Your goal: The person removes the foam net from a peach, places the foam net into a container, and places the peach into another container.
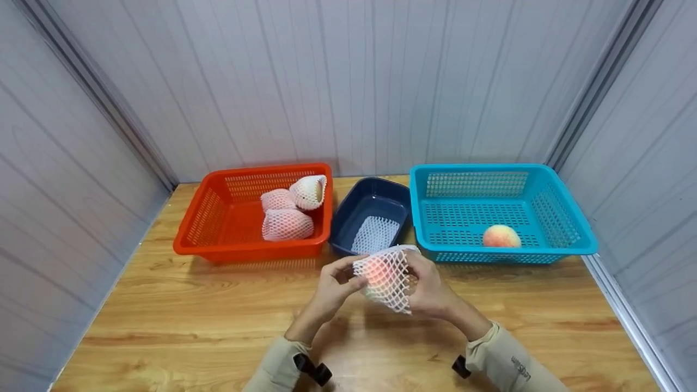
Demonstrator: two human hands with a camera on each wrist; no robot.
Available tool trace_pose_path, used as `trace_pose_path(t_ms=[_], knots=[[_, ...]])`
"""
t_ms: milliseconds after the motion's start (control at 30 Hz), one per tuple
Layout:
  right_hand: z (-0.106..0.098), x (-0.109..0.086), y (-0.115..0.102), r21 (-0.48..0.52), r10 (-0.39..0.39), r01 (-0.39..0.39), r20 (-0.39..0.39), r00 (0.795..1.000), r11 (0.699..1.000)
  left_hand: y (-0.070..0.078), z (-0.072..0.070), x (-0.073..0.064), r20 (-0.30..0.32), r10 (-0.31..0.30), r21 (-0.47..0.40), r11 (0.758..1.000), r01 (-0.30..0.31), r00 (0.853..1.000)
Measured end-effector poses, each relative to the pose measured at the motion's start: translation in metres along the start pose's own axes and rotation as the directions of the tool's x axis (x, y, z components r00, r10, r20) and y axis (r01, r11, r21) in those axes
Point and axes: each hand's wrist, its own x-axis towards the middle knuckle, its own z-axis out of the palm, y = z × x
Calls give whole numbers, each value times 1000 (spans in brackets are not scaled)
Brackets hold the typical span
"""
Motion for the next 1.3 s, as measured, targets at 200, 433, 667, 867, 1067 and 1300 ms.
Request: trace_pose_path(t_ms=[200, 433, 667, 867, 1067, 1300], knots=[[-3, -3, 1, 18, -4, 5, -15, 1000, 1000, -3, 6, 2, -87, 1, 3, 1000, 0, 996], [-6, -6, 3, 44, 68, -67, -23, 997, 997, -4, 18, 7, -272, -92, 28, 994, 103, 958], [-11, -11, 1, 85, 173, -172, 1, 985, 981, 1, 23, 11, -386, -112, 106, 981, 165, 916], [-16, -13, 0, 104, 207, -210, 32, 978, 972, 23, 30, 10, -342, 0, 222, 972, 80, 940], [-21, -14, -2, 82, 243, -245, 29, 970, 966, 28, 31, 7, -317, 64, 274, 961, 27, 946], [-25, -19, -1, 111, 185, -182, -16, 983, 977, 30, 26, 5, -350, 91, 290, 957, 15, 932]])
